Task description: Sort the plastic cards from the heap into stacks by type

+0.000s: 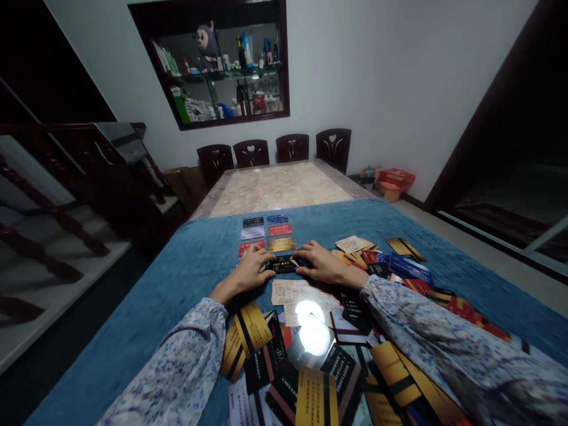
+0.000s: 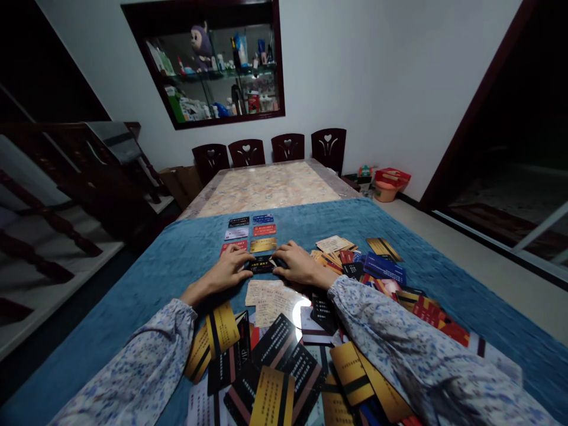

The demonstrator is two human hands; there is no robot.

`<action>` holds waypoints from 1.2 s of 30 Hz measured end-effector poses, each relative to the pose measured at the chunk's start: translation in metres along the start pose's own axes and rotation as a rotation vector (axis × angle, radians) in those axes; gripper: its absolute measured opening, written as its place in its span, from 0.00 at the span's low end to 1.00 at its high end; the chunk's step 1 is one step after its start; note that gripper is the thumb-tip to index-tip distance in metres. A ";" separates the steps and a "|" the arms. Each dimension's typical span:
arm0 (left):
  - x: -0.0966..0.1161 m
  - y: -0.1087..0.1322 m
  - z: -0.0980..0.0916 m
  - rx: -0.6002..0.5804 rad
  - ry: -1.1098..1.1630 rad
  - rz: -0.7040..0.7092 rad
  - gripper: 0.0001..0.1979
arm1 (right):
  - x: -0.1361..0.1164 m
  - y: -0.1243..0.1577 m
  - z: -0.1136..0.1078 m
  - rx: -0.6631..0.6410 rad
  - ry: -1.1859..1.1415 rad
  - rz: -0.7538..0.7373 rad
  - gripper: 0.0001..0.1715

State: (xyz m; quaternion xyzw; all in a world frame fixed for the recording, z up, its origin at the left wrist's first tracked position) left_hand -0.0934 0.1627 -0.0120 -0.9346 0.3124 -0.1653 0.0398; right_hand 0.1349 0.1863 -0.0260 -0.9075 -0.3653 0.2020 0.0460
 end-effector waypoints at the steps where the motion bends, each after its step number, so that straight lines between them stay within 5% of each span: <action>1: 0.000 0.000 0.000 -0.004 -0.005 0.000 0.18 | 0.000 0.000 0.001 -0.003 -0.001 0.004 0.22; 28: 0.009 0.003 0.001 -0.018 -0.116 0.019 0.16 | 0.002 0.002 0.005 -0.008 0.011 0.057 0.22; 36: 0.053 0.010 0.004 -0.024 -0.025 0.143 0.10 | -0.010 0.012 -0.004 0.007 0.000 0.063 0.09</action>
Point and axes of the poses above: each hand's wrist, its own y-axis away from the middle knuckle, its own z-axis out of the palm, x = y × z, the point moved 2 cm from there along -y, towards the middle knuckle, and after that the axes turned 5 degrees about z, right-handed, at the moved point
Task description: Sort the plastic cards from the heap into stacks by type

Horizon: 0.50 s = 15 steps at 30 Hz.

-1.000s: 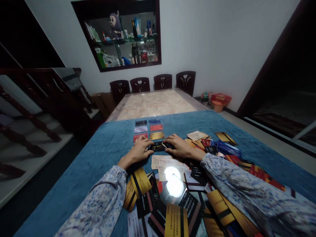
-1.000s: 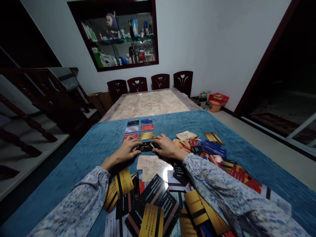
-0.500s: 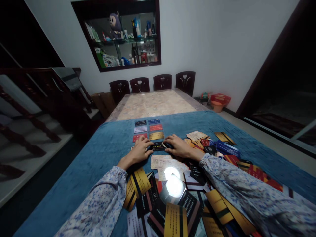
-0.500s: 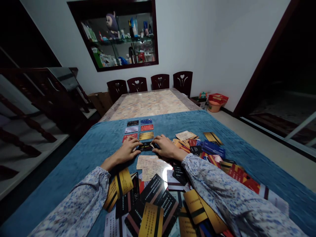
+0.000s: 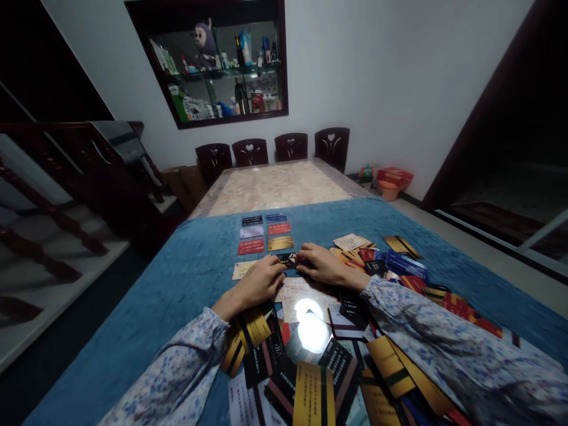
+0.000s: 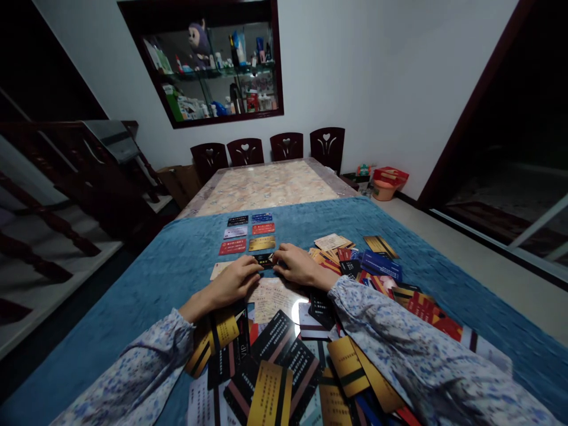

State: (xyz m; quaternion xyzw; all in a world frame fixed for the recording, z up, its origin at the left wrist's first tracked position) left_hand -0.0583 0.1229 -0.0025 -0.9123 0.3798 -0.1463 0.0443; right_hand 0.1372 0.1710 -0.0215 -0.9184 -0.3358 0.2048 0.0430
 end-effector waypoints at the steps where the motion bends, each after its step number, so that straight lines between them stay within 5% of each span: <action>1: 0.007 0.000 0.002 -0.031 -0.013 0.013 0.10 | -0.003 0.002 -0.001 -0.026 -0.004 -0.002 0.08; 6: 0.027 0.002 0.007 -0.145 -0.128 0.029 0.10 | -0.016 0.014 -0.004 -0.133 0.017 -0.013 0.08; 15: 0.048 0.031 0.004 -0.178 -0.025 0.008 0.09 | -0.034 0.034 -0.006 -0.204 -0.068 -0.098 0.09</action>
Point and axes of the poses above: each hand's wrist, its own y-axis away from the middle knuckle, its own z-axis out of the palm, x = y × z, the point moved 2 cm from there along -y, towards the middle knuckle, and after that the axes turned 5 degrees about z, right-handed, at the moved point
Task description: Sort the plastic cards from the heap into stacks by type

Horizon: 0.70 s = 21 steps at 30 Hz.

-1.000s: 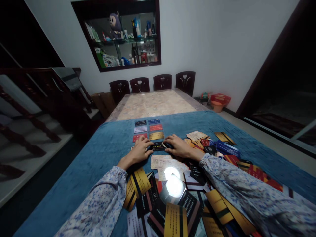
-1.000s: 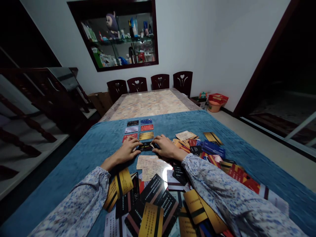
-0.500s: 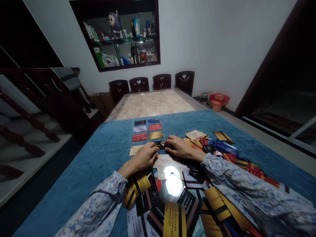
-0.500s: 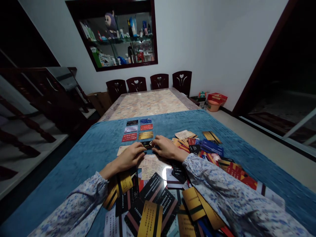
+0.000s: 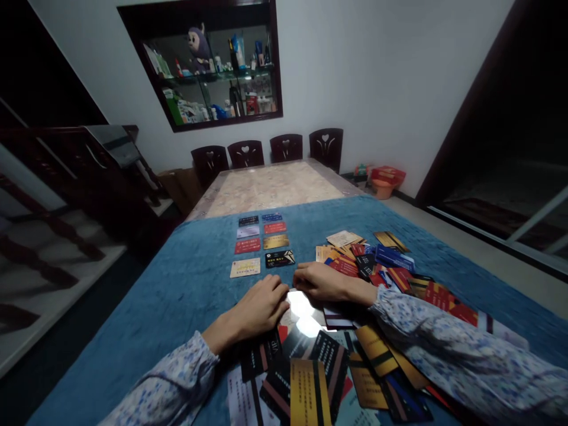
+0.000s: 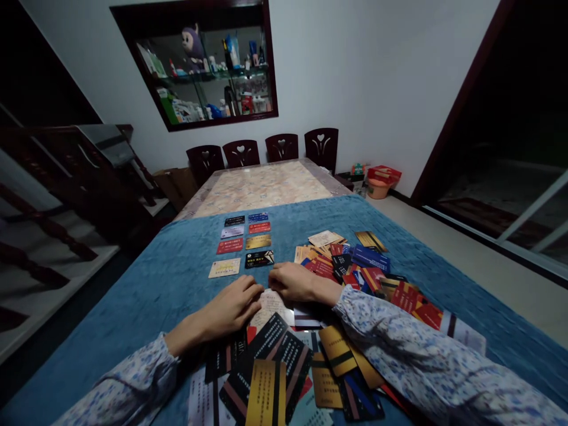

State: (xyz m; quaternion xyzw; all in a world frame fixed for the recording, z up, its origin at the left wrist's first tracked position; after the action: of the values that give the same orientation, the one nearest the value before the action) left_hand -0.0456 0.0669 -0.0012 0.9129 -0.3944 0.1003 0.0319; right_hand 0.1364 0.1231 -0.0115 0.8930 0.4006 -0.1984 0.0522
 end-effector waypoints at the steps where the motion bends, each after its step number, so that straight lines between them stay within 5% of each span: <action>1: 0.003 0.005 0.001 0.001 0.014 -0.001 0.09 | -0.003 0.002 0.001 -0.007 -0.011 -0.015 0.09; 15: 0.038 0.045 0.016 0.065 0.083 0.019 0.07 | -0.052 0.032 0.016 -0.045 -0.100 -0.127 0.10; 21: 0.033 0.040 0.013 0.127 0.071 0.036 0.09 | -0.030 0.030 -0.002 0.105 -0.064 -0.122 0.10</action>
State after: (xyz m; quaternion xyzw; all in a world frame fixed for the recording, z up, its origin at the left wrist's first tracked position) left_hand -0.0507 0.0143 -0.0075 0.9017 -0.4023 0.1580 -0.0138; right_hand 0.1415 0.0823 0.0003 0.8617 0.4414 -0.2502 0.0061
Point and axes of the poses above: each hand's wrist, its own y-axis away from the middle knuckle, its own z-axis out of the palm, x = y × z, the point moved 2 cm from there along -y, towards the middle knuckle, and after that the axes turned 5 degrees about z, right-handed, at the moved point
